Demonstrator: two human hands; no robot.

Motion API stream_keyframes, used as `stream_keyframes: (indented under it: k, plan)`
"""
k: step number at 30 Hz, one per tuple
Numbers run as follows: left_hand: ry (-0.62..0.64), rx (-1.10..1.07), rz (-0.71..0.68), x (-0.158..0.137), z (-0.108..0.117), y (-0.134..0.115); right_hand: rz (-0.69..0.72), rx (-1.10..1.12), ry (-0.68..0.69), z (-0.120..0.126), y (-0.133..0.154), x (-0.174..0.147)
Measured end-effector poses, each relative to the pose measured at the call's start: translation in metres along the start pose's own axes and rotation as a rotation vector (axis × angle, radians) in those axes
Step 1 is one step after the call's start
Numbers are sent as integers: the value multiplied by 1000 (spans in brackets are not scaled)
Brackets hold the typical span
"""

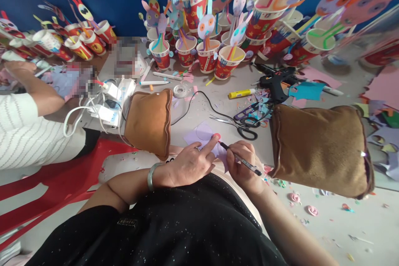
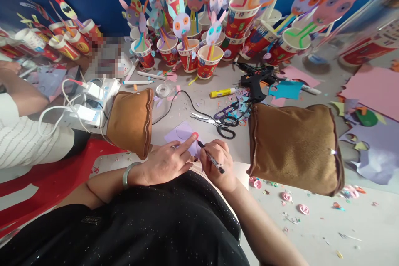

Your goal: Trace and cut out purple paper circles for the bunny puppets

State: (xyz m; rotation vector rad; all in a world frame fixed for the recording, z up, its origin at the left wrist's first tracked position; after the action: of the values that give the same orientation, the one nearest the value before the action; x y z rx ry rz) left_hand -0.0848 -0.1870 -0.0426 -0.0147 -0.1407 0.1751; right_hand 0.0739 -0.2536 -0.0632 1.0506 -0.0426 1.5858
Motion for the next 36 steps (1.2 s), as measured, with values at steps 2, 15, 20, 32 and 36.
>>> stream_keyframes:
  k: [2,15,20,32,36]
  plan:
    - [8,-1,-5,0,2,0,-1,14,0,0,0,-1]
    - [9,-22,24,2,7,1,115,-13,-1,-2,9,-1]
    - [19,-61,39,2,6,2,125,-32,28,-6,11,-4]
    - [-56,-84,23,1,4,4,229,-93,40,-9,11,-14]
    - [-91,-62,-1,0,1,3,235,-91,44,-11,10,-19]
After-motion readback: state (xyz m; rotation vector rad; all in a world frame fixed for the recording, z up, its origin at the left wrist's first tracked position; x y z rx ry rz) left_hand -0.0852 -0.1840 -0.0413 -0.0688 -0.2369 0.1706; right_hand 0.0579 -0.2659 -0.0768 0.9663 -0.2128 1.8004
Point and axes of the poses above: each hand's wrist, its own x-axis towards the middle knuckle, its own z-axis out of the back of the hand, y = z × x, the point moved 3 cm from there along x, towards the middle knuckle, and after that the axes turned 1 degree about -z, right-handed, at the moved point
